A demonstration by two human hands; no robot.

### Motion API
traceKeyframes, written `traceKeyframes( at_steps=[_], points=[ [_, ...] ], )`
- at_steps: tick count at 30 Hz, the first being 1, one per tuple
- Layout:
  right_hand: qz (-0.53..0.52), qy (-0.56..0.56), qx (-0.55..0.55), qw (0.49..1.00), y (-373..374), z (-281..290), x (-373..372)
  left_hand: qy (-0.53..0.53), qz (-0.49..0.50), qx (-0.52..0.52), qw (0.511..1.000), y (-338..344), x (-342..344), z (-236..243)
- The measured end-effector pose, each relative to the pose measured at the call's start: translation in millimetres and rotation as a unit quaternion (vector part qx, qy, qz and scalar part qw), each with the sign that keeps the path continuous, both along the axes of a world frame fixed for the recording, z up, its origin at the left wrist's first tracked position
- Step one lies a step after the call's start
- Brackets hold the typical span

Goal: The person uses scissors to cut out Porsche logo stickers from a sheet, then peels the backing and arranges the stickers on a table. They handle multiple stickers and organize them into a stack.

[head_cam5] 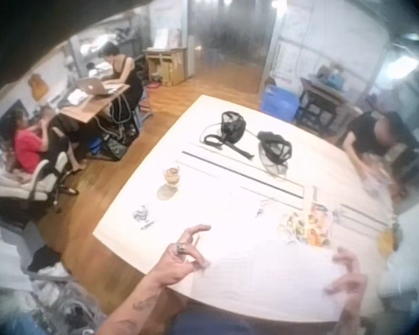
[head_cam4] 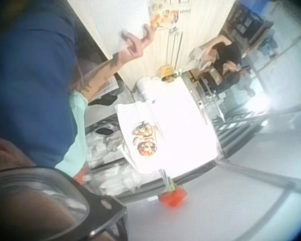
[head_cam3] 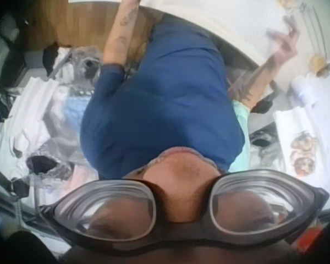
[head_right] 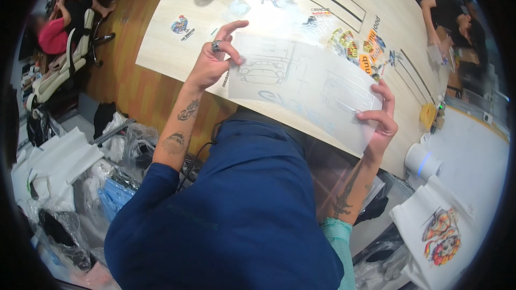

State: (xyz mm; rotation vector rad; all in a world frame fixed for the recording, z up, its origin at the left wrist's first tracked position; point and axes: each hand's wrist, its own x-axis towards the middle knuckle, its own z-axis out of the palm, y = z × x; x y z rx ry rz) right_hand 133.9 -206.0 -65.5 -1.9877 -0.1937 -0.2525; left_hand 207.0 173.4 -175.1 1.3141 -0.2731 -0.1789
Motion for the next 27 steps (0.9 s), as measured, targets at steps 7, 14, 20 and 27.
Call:
traceKeyframes(
  at_steps=[7, 14, 20, 27],
  points=[
    [-0.016, -0.031, 0.009, 0.999, -8.6, 1.3, -6.9, -0.029, 0.022, -0.014, 0.999, -7.2, 8.2, 5.8],
    [-0.081, 0.051, 0.02, 0.995, -34.3, -19.3, -14.2, -0.044, -0.023, -0.013, 0.999, -22.2, 17.8, -9.9],
    [-0.202, 0.206, 0.118, 0.95, -45.1, -31.4, -21.5, 0.048, -0.026, 0.028, 0.998, -59.5, 19.2, -22.4],
    [-0.198, 0.217, 0.168, 0.941, -95.1, -53.5, -31.7, 0.09, -0.013, 0.066, 0.994, -106.0, 10.4, -31.3]
  ],
)
